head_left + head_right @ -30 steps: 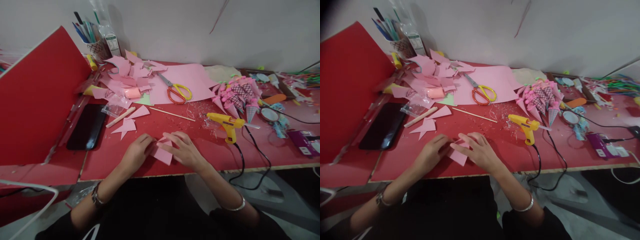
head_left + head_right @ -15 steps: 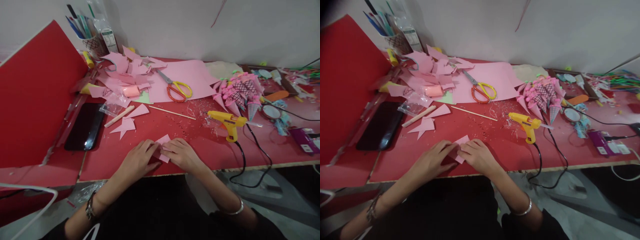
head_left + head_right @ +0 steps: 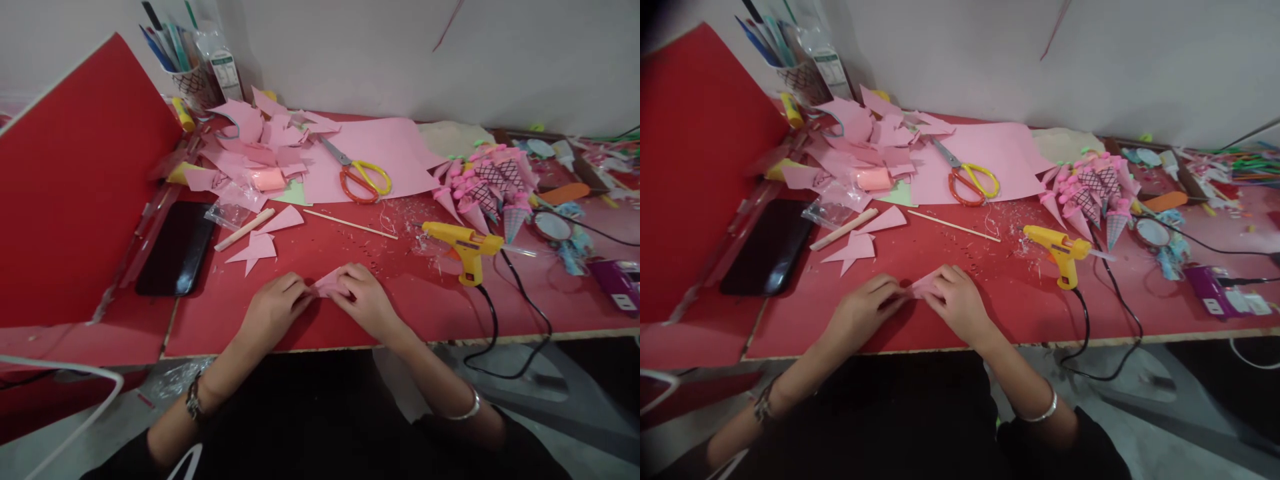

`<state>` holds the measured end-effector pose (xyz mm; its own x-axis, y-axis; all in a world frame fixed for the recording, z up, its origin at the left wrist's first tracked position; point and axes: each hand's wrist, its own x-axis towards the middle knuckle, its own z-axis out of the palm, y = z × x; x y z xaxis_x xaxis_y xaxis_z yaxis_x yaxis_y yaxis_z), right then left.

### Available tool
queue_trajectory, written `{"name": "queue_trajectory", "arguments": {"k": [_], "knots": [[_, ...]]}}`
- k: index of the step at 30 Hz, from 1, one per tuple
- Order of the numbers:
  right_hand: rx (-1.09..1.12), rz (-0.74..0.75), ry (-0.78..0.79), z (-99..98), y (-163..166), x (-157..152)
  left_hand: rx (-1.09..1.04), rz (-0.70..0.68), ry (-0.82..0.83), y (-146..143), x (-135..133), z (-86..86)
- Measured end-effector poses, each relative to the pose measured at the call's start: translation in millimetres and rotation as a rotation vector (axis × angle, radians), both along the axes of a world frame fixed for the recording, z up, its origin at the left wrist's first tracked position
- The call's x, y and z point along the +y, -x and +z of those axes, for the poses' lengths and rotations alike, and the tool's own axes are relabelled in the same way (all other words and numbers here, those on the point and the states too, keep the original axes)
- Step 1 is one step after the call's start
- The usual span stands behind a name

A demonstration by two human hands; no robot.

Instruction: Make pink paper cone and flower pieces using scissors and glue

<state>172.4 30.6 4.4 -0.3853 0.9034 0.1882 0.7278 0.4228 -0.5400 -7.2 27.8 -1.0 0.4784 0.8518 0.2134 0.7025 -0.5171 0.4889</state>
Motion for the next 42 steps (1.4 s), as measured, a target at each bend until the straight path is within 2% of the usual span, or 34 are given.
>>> {"name": "queue_trajectory", "arguments": {"k": [11, 17, 27, 31, 36, 42], "knots": [[-0.130, -0.057, -0.034, -4.9, 2.6, 2.0, 0.142, 0.163, -0.095, 1.6, -1.3, -3.0], [-0.183, -0.072, -0.027, -3.0, 3.6, 2.3, 0.188, 0.228, 0.012, 1.2, -2.2, 1.2], [-0.211, -0.110, -0.019, -3.7, 5.1, 0.6, 0.177, 0.237, 0.158, 10.9, -2.9, 4.6], [-0.221, -0.171, -0.032, -6.0, 6.4, -1.7, 0.247, 0.147, 0.113, 13.5, -1.0, 7.1], [-0.257, -0.255, -0.053, -6.3, 8.2, -4.6, 0.413, -0.289, -0.148, 13.2, 1.3, 12.2], [-0.376, -0.357, -0.099, -4.1, 9.8, -7.0, 0.604, -0.395, -0.211, 9.5, -4.6, 18.6]]}}
